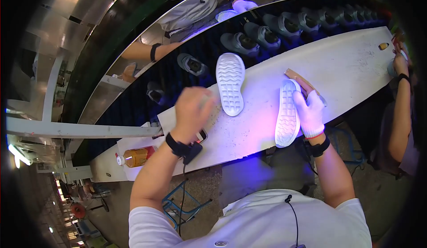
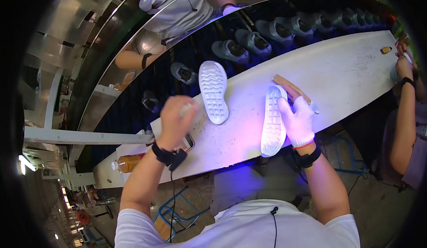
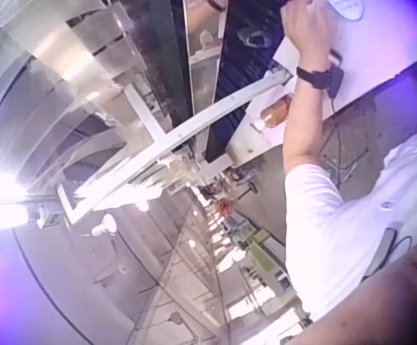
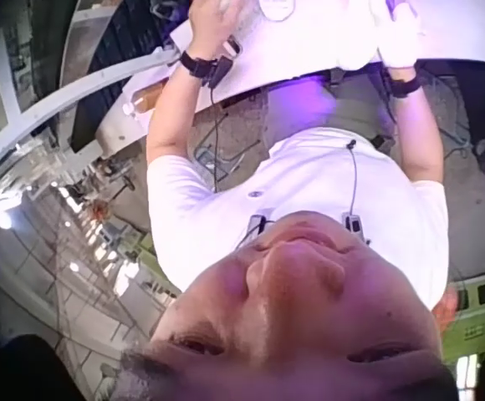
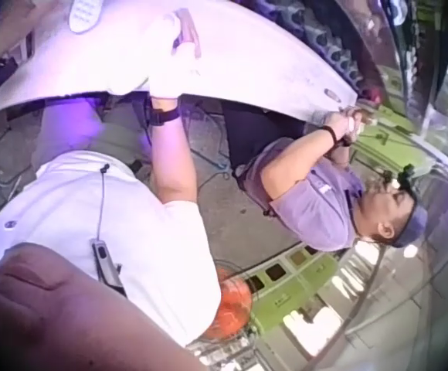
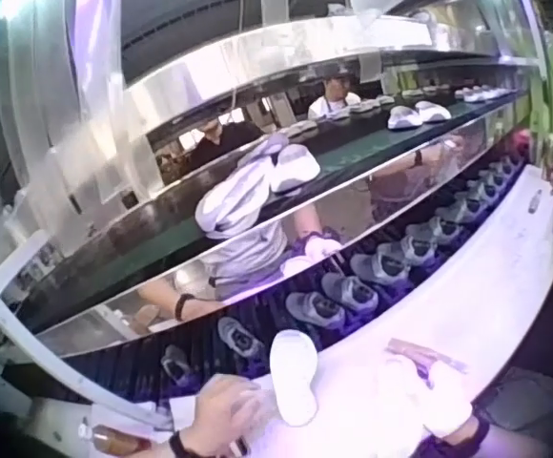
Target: Inspecting or curing shoe components under a UV light and placing them on a conveyor belt.
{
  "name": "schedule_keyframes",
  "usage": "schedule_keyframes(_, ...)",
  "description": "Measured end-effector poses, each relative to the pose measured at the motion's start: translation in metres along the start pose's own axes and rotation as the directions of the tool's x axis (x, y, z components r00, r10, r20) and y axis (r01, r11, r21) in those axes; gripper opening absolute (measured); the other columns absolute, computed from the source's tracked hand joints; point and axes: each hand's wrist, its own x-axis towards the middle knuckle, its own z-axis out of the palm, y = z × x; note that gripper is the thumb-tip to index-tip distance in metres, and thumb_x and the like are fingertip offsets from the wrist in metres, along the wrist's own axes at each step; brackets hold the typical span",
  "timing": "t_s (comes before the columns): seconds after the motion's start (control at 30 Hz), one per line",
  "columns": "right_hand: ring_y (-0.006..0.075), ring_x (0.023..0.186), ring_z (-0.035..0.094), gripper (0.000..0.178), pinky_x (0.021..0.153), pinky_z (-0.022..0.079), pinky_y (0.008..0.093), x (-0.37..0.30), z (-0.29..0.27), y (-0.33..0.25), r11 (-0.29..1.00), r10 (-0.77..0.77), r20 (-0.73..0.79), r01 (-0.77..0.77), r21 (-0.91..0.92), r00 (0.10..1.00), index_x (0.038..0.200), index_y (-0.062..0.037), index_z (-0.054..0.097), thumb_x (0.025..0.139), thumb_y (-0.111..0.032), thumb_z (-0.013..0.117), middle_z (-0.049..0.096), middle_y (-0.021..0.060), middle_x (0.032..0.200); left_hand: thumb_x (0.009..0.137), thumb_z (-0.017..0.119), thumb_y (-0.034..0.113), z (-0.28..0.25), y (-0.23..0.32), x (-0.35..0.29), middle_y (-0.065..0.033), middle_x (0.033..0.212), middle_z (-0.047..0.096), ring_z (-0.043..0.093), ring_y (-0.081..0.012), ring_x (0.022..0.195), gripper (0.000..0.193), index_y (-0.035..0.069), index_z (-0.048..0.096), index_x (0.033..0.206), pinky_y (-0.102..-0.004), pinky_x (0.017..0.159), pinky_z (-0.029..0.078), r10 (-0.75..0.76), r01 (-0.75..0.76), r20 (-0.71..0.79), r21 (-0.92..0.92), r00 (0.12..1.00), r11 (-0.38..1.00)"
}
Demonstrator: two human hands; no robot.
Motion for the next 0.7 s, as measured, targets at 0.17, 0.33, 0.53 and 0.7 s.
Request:
schedule_keyframes(0.17,0.0234,0.117,0.069,0.056,0.103,0.055,0.0361,-0.004,-0.014,-0.01,0.978,-0.124,0.074,0.135,-0.157,0.989,0.142,0.0056,0.061,0.089,-0.009,0.073,0.07,0.0189,0.13,0.091,0.073,0.048,-0.017,-0.16,0.031,-0.0237,0.116,0.075,0.072,-0.0396,0.107,0.044,0.008,0.079,0.11,-0.0509,0.094,0.055,-0.259,0.287,-0.143,0.658,0.955,0.696)
schedule_keyframes(0.33,0.0229,0.117,0.069,0.058,0.104,0.054,0.0354,-0.003,-0.002,-0.012,0.991,-0.117,0.106,0.123,-0.051,0.988,0.141,0.0047,0.063,0.086,-0.01,0.074,0.072,0.0182,0.13,0.088,0.068,0.062,-0.042,-0.382,-0.087,-0.0272,0.137,0.066,0.069,-0.0411,0.12,0.072,-0.003,0.07,0.12,-0.0492,0.104,0.054,-0.885,0.738,-0.073,0.585,0.46,0.336)
schedule_keyframes(0.53,0.0263,0.113,0.071,0.045,0.101,0.052,0.0361,0.0,-0.009,0.005,0.901,-0.331,0.091,0.344,-0.266,0.939,0.129,-0.0015,0.073,0.086,-0.012,0.076,0.07,0.017,0.139,0.081,0.088,0.032,0.017,-0.317,-0.043,-0.0222,0.13,0.071,0.07,-0.0373,0.118,0.067,0.0,0.056,0.131,-0.0459,0.1,0.055,-0.844,0.798,-0.005,0.329,0.536,0.505)
schedule_keyframes(0.7,0.0324,0.127,0.066,0.035,0.107,0.049,0.0407,-0.008,-0.003,-0.016,0.862,-0.37,0.184,0.41,-0.298,0.911,0.118,-0.0029,0.077,0.083,-0.011,0.077,0.068,0.0158,0.143,0.082,0.086,0.004,-0.064,-0.025,0.016,-0.0097,0.131,0.066,0.063,-0.0195,0.12,0.069,0.006,0.051,0.141,-0.0348,0.102,0.052,-0.281,0.427,0.419,-0.311,0.864,0.849)
